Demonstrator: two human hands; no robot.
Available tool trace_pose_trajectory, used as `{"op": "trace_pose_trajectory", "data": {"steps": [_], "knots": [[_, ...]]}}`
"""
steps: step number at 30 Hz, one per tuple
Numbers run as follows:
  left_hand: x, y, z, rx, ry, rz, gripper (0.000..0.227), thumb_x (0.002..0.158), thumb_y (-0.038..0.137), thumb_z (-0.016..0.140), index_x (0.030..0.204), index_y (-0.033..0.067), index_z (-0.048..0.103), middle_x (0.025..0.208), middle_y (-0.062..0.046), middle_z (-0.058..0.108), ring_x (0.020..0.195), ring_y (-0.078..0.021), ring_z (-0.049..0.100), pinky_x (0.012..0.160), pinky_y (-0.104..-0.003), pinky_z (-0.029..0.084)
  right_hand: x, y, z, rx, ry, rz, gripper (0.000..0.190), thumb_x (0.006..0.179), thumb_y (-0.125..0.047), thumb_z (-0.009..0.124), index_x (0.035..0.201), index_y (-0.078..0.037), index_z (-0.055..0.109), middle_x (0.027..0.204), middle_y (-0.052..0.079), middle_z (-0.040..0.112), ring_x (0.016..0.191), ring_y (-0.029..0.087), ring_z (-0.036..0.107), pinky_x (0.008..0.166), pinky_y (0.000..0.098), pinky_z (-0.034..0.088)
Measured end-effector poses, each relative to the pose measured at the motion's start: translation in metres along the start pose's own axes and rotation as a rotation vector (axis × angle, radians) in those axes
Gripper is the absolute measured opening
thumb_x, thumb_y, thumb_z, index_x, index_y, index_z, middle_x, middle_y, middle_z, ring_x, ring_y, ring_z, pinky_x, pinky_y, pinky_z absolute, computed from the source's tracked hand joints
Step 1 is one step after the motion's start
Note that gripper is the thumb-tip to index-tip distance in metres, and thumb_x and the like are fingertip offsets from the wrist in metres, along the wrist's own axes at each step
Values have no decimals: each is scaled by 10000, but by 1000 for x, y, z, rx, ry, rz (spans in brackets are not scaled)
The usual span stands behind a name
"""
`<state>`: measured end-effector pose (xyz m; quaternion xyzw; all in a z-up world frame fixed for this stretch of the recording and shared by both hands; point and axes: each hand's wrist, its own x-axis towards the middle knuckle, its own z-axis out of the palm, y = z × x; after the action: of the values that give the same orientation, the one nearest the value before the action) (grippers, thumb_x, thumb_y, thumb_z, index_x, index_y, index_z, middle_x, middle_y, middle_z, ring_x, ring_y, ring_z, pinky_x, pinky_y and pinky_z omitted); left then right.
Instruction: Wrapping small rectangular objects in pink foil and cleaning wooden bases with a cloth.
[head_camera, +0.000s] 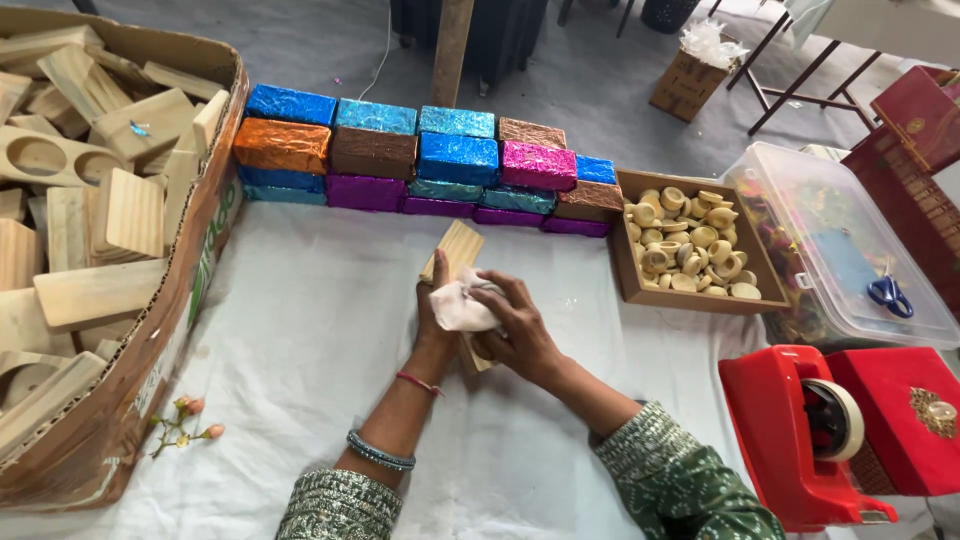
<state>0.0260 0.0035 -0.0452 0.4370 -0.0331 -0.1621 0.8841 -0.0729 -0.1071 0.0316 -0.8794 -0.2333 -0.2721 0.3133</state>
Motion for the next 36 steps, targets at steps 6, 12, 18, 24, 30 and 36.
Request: {"op": "trace_pose_trajectory", "data": {"steps": [6, 12, 18, 24, 30, 36], "knots": [[1, 0, 1, 60, -30, -4, 718, 974, 643, 565, 988, -66, 672, 839, -101, 677, 716, -172, 668, 602, -303, 554, -17, 10, -17, -205, -87, -46, 632, 667, -70, 821, 1273, -149, 659, 1312, 140, 596, 1124, 363, 696, 862, 430, 632], [-30, 38, 29, 184, -191, -10, 652, 963, 598, 541, 1103, -26, 672, 902, -68, 702, 788, -126, 692, 645, -283, 569, -12, -5, -18, -413, 28, 7, 549, 708, -129, 852, 1222, -104, 661, 1215, 180, 603, 972, 323, 718, 721, 377, 641], [-41, 32, 37, 469, -126, 226, 649, 1044, 565, 476, 1157, -50, 648, 871, -101, 699, 780, -132, 665, 667, -298, 553, -15, -19, -22, -482, -78, 125, 541, 684, -123, 842, 1193, -50, 676, 1003, 141, 621, 745, 273, 704, 570, 382, 601], [-62, 42, 50, 702, -254, 693, 593, 1126, 550, 455, 1179, -19, 614, 1042, -116, 614, 906, -171, 625, 765, -316, 536, -16, -16, -45, -212, -289, 424, 403, 754, -53, 714, 1157, -40, 715, 845, 129, 639, 671, 254, 692, 618, 358, 599], [-36, 31, 27, 440, -263, 306, 776, 1013, 677, 379, 1223, -30, 617, 953, -67, 668, 861, -154, 655, 705, -308, 572, -31, 41, -45, 980, 115, 779, 309, 931, -139, 660, 1178, 45, 693, 1013, 166, 743, 839, 216, 757, 713, 306, 660], [-29, 16, 23, 64, -405, -11, 918, 1024, 786, 219, 1250, -26, 582, 1043, -80, 680, 916, -145, 680, 766, -285, 601, 6, -5, -62, 43, 390, 236, 358, 885, -137, 782, 1206, -31, 667, 1226, 193, 624, 1061, 231, 704, 768, 337, 693]]}}
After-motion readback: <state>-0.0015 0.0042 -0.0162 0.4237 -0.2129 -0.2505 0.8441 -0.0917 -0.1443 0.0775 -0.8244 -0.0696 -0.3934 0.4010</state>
